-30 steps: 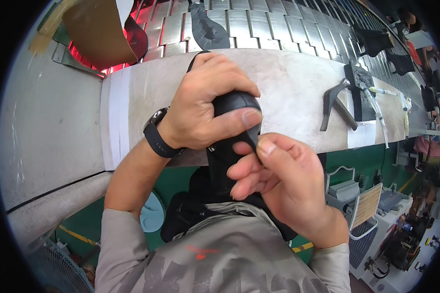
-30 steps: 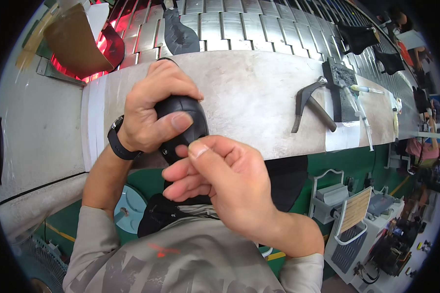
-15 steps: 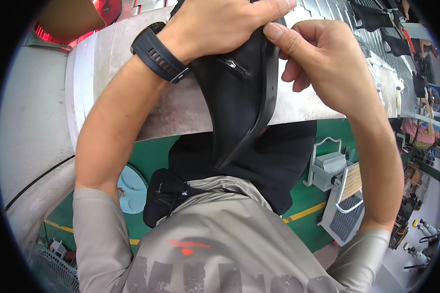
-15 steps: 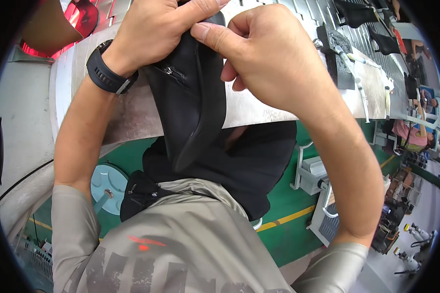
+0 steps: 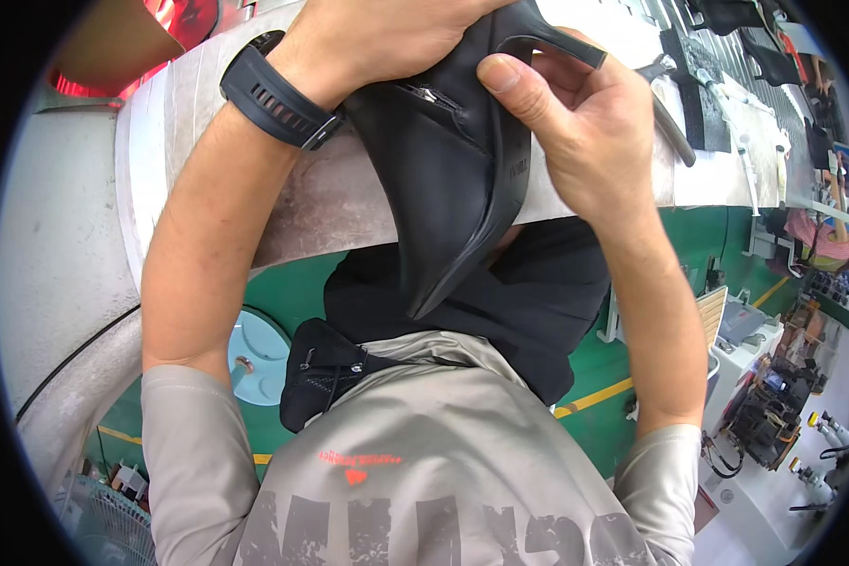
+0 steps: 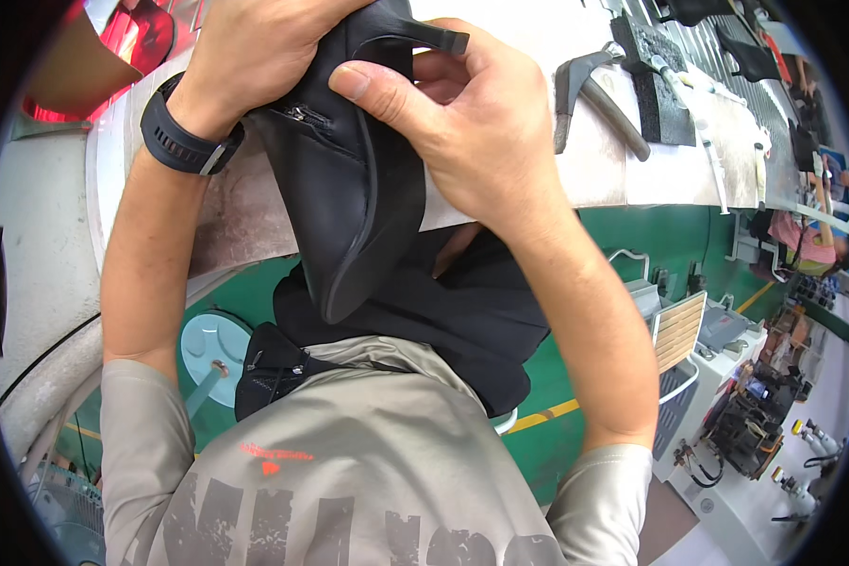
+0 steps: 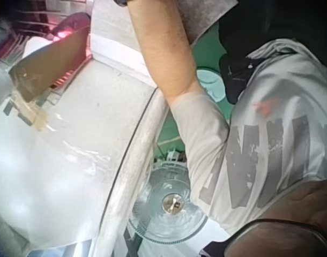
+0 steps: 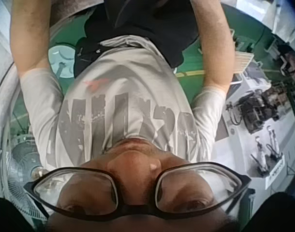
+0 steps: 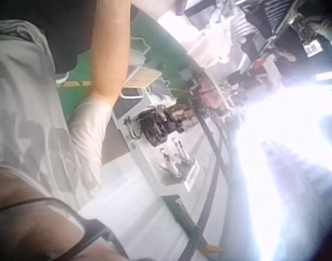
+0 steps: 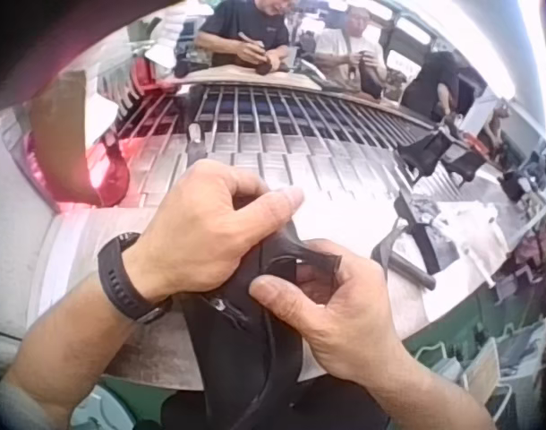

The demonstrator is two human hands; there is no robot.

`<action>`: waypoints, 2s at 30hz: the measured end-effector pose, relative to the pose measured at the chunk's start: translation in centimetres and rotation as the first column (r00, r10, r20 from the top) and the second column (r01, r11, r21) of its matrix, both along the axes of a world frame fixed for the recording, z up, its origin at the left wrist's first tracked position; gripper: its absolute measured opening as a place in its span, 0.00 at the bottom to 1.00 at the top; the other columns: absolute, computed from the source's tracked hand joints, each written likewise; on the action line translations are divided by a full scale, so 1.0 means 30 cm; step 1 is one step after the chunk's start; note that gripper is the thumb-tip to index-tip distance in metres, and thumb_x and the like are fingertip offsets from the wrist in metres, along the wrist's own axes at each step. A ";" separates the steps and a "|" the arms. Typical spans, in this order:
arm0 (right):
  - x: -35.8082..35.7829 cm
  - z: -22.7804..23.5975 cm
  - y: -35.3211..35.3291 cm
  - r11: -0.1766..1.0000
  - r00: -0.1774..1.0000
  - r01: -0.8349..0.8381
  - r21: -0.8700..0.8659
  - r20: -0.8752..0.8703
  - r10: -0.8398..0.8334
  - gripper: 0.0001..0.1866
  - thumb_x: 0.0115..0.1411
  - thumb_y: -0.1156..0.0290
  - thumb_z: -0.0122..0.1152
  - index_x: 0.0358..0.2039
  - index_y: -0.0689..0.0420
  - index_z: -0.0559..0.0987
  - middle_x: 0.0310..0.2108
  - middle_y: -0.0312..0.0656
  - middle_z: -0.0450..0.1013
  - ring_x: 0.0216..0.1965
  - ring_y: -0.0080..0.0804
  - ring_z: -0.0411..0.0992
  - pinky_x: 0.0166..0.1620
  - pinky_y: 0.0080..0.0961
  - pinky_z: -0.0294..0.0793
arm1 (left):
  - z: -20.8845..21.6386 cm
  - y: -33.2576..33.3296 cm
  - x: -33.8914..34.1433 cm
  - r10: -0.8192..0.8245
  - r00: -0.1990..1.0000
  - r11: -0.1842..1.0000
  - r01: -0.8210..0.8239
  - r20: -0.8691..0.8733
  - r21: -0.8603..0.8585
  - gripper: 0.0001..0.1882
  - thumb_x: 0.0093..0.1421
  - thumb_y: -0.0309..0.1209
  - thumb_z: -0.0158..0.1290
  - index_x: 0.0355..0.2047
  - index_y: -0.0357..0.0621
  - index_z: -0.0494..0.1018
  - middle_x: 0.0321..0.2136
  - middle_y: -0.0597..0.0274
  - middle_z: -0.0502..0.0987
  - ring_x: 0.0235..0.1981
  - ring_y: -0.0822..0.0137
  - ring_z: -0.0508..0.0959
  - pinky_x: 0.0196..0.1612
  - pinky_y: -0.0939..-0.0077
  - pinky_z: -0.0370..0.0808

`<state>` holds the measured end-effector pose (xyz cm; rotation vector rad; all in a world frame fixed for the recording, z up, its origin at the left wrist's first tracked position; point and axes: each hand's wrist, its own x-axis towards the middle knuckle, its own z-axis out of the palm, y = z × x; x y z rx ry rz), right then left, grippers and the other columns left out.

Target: The person smooths the leather upper of a black boot and hammers the edges to secure the shape. They then repeat the process with a second boot and place it back on the conveyor belt.

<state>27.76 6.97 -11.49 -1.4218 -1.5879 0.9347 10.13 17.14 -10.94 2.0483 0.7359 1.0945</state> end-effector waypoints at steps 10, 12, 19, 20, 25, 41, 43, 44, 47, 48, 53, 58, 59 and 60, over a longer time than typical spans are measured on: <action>-0.053 -0.058 -0.088 0.998 0.894 0.010 -0.056 -0.447 -0.034 0.24 0.64 0.69 0.74 0.54 0.72 0.77 0.39 0.45 0.83 0.39 0.22 0.80 0.45 0.19 0.82 | 0.055 -0.046 -0.011 -0.001 0.999 1.000 0.002 0.042 -0.021 0.23 0.67 0.41 0.59 0.28 0.28 0.82 0.18 0.55 0.80 0.20 0.71 0.75 0.25 0.71 0.72; -0.051 -0.042 -0.097 0.998 0.898 -0.005 -0.068 -0.440 -0.025 0.24 0.65 0.70 0.73 0.54 0.72 0.77 0.40 0.45 0.83 0.40 0.22 0.80 0.45 0.20 0.82 | 0.061 -0.051 -0.003 0.044 0.999 0.997 -0.044 0.000 -0.062 0.23 0.67 0.41 0.59 0.28 0.28 0.82 0.18 0.55 0.80 0.20 0.70 0.76 0.26 0.71 0.72; -0.072 -0.054 -0.161 0.988 0.859 -0.005 -0.152 -0.507 -0.074 0.25 0.66 0.69 0.71 0.57 0.72 0.75 0.43 0.44 0.81 0.43 0.21 0.78 0.48 0.21 0.80 | 0.026 -0.031 -0.006 0.059 0.998 0.997 -0.058 0.000 -0.042 0.22 0.67 0.41 0.58 0.29 0.28 0.81 0.18 0.52 0.79 0.20 0.67 0.77 0.26 0.69 0.73; -0.076 -0.060 -0.173 0.988 0.860 -0.008 -0.152 -0.506 -0.071 0.25 0.66 0.69 0.71 0.57 0.72 0.75 0.43 0.44 0.81 0.43 0.21 0.78 0.48 0.21 0.80 | 0.022 -0.027 -0.007 0.062 0.998 0.997 -0.062 0.001 -0.042 0.22 0.67 0.41 0.58 0.29 0.28 0.81 0.18 0.52 0.79 0.20 0.67 0.77 0.26 0.69 0.73; -0.105 -0.089 -0.241 0.983 0.897 0.106 -0.149 -0.413 -0.160 0.31 0.66 0.66 0.72 0.61 0.73 0.72 0.46 0.43 0.79 0.44 0.22 0.77 0.50 0.20 0.78 | 0.002 -0.011 0.000 0.020 0.998 0.999 -0.023 0.055 0.040 0.22 0.67 0.40 0.58 0.28 0.29 0.81 0.18 0.52 0.79 0.20 0.66 0.77 0.26 0.69 0.72; -0.026 -0.079 -0.209 0.931 0.824 -0.234 -0.278 -0.566 0.038 0.52 0.47 0.71 0.87 0.68 0.71 0.65 0.59 0.46 0.73 0.59 0.31 0.72 0.63 0.31 0.73 | 0.002 -0.066 -0.039 0.225 0.950 0.974 -0.215 0.218 -0.071 0.19 0.66 0.37 0.59 0.28 0.29 0.82 0.18 0.57 0.79 0.21 0.74 0.75 0.26 0.73 0.71; -0.041 -0.063 -0.210 0.932 0.815 -0.214 -0.293 -0.580 0.005 0.50 0.47 0.73 0.87 0.67 0.71 0.66 0.58 0.46 0.73 0.58 0.31 0.72 0.63 0.31 0.73 | -0.003 -0.070 -0.030 0.196 0.928 0.980 -0.194 0.317 -0.037 0.19 0.65 0.37 0.59 0.28 0.29 0.82 0.18 0.54 0.80 0.21 0.72 0.76 0.26 0.73 0.72; -0.046 -0.053 -0.211 0.934 0.803 -0.190 -0.304 -0.596 -0.031 0.49 0.46 0.74 0.86 0.65 0.72 0.67 0.56 0.46 0.74 0.57 0.31 0.72 0.63 0.31 0.73 | 0.005 -0.076 -0.026 0.197 0.926 0.980 -0.195 0.321 -0.040 0.19 0.65 0.37 0.59 0.28 0.29 0.82 0.18 0.54 0.80 0.21 0.72 0.76 0.26 0.73 0.72; -0.058 -0.033 -0.212 0.927 0.791 -0.179 -0.330 -0.608 -0.063 0.47 0.47 0.78 0.84 0.65 0.72 0.68 0.56 0.46 0.74 0.57 0.30 0.72 0.63 0.30 0.73 | 0.028 -0.101 -0.031 0.211 0.937 0.965 -0.245 0.278 0.094 0.18 0.64 0.36 0.59 0.28 0.29 0.82 0.19 0.50 0.81 0.21 0.69 0.79 0.26 0.71 0.73; -0.058 -0.037 -0.212 0.926 0.792 -0.180 -0.331 -0.607 -0.063 0.47 0.47 0.78 0.84 0.65 0.72 0.68 0.56 0.46 0.74 0.57 0.30 0.72 0.63 0.30 0.73 | 0.027 -0.103 -0.037 0.216 0.943 0.964 -0.247 0.254 0.095 0.17 0.64 0.36 0.59 0.28 0.29 0.82 0.20 0.49 0.81 0.21 0.68 0.79 0.27 0.71 0.74; -0.037 -0.035 -0.185 0.921 0.830 -0.187 -0.342 -0.557 -0.038 0.40 0.52 0.75 0.80 0.63 0.71 0.70 0.52 0.44 0.76 0.53 0.28 0.75 0.59 0.28 0.75 | 0.004 -0.072 -0.022 0.240 0.938 0.968 -0.251 0.249 0.015 0.17 0.64 0.36 0.60 0.29 0.30 0.82 0.20 0.48 0.81 0.22 0.67 0.80 0.27 0.70 0.75; -0.056 -0.028 -0.164 0.936 0.848 -0.100 -0.338 -0.521 -0.097 0.29 0.58 0.70 0.77 0.57 0.70 0.76 0.44 0.41 0.80 0.43 0.22 0.77 0.49 0.23 0.78 | 0.043 -0.091 -0.035 0.233 0.964 0.966 -0.245 0.125 0.088 0.21 0.64 0.42 0.62 0.28 0.31 0.82 0.20 0.51 0.81 0.22 0.68 0.80 0.27 0.71 0.74; -0.051 -0.027 -0.148 0.920 0.843 -0.093 -0.380 -0.523 -0.130 0.26 0.60 0.68 0.76 0.54 0.69 0.79 0.41 0.39 0.81 0.40 0.20 0.77 0.45 0.21 0.79 | 0.045 -0.086 -0.043 0.228 0.965 0.966 -0.241 0.130 0.094 0.21 0.64 0.42 0.62 0.28 0.31 0.82 0.20 0.51 0.81 0.22 0.68 0.80 0.27 0.71 0.74; -0.053 -0.017 -0.131 0.924 0.844 -0.088 -0.371 -0.521 -0.129 0.26 0.60 0.68 0.76 0.54 0.69 0.79 0.41 0.39 0.81 0.40 0.20 0.77 0.45 0.21 0.79 | 0.046 -0.081 -0.055 0.213 0.968 0.972 -0.223 0.130 0.066 0.22 0.64 0.44 0.64 0.28 0.31 0.82 0.20 0.52 0.81 0.22 0.68 0.79 0.28 0.72 0.74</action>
